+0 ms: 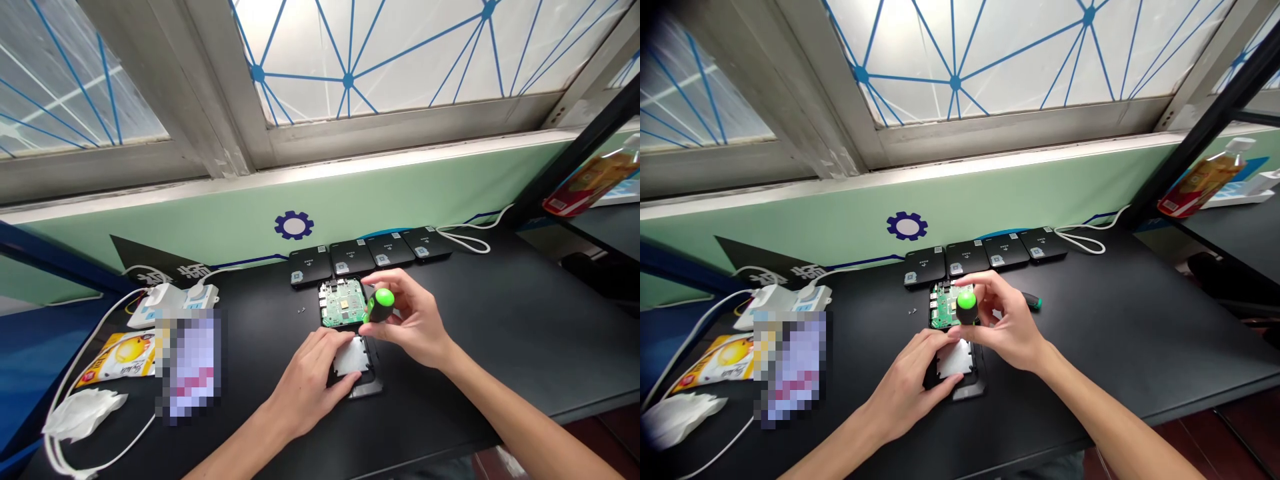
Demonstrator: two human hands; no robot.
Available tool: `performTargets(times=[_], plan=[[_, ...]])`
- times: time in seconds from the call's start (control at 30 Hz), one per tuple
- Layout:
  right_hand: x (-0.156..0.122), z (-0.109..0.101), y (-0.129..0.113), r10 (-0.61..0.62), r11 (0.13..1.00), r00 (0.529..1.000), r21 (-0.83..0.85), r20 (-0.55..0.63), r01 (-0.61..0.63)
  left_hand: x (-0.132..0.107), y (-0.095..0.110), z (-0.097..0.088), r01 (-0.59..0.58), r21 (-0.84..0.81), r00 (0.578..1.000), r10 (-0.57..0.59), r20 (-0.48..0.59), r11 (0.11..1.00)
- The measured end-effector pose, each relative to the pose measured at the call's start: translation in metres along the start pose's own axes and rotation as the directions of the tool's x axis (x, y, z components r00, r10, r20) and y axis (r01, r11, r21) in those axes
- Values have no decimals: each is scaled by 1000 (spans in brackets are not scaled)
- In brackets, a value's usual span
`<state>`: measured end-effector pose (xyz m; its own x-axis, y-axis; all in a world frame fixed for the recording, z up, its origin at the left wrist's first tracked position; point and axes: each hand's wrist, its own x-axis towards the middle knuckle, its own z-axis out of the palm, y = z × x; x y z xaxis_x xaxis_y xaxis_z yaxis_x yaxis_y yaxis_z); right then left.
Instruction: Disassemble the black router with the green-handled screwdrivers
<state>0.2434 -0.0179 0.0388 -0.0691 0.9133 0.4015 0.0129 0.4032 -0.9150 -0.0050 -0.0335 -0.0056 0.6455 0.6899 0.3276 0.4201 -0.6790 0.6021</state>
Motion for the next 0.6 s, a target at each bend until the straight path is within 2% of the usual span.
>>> performTargets(times=[0.07,0.17,0.4,0.6], plan=[[0,-1,-1,114,987,993,111,42,-118,0,1,0,0,0,1000,0,-2,1000],[1,1,-1,156,970,987,180,48,-162,1,1,-1,1,2,1000,-1,-2,1000],[1,6,2,56,991,998,119,27,-59,2,3,-2,6,1,1000,-6,4,1000],[1,6,5,31,994,999,100,17,-32,3,6,-1,46,158,995,-31,-91,986]])
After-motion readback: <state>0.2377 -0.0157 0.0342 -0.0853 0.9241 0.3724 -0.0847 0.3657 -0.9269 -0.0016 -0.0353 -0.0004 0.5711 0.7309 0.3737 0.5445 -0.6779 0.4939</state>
